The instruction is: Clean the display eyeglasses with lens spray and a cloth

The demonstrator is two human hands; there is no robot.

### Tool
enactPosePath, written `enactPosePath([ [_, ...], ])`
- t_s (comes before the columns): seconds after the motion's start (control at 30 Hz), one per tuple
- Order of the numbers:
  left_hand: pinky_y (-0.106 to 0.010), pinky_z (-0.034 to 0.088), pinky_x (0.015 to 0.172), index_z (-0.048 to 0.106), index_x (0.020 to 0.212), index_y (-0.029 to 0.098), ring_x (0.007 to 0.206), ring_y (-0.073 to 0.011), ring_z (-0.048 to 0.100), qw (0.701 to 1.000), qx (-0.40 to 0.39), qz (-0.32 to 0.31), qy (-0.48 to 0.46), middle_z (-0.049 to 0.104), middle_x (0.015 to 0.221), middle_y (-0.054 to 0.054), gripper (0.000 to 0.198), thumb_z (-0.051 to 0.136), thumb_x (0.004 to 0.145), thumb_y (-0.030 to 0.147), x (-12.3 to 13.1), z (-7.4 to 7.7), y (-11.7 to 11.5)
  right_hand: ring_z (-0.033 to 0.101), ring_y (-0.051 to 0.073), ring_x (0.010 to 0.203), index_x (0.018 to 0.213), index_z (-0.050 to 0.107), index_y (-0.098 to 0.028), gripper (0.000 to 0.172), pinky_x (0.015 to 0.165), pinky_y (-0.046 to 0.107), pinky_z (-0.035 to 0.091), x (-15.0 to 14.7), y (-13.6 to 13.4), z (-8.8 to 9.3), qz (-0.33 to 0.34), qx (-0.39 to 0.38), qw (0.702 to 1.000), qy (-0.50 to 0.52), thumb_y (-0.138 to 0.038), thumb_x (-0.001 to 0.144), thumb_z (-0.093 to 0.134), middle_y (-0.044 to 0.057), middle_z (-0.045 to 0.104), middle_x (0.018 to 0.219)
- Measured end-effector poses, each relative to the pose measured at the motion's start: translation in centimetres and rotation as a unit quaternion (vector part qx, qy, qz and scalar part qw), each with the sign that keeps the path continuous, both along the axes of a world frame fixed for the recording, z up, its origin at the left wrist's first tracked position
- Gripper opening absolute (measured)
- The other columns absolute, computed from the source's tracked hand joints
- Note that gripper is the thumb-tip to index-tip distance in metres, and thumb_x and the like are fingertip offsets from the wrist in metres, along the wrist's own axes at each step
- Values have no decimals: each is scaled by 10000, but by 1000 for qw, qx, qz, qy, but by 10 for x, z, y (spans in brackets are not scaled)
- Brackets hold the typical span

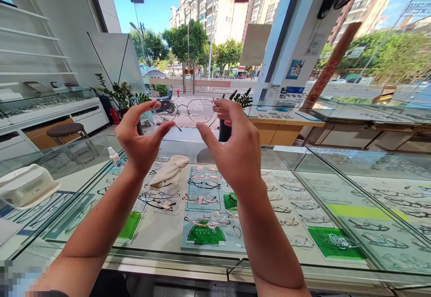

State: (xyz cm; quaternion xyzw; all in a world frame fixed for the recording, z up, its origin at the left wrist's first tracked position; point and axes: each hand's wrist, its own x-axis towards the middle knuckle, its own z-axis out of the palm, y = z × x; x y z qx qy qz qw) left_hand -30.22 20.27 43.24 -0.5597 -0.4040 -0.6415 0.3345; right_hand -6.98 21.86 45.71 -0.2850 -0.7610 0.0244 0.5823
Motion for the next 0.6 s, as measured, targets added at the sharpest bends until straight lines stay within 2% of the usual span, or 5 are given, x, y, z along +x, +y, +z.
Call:
enactPosePath([
  [0.33,-477,573,1081,766,1271,263,1158,-274,770,999,-4,-23,-23,831,1198,-80,538,890,876,607,3,-1,-3,774,318,1207,1395,656,-327,402,1089,566,628,-3,5,-3,29,-20,999,16,-445,1016,720,88,793,1348],
  [0.6,-465,586,1075,761,1269,252,1147,-270,777,999,-24,-29,-13,832,1196,-81,542,877,885,618,2,4,-5,759,338,1261,1470,616,-341,455,1081,565,637,-5,2,-2,-1,3,1000,6,-429,1030,693,96,781,1358],
])
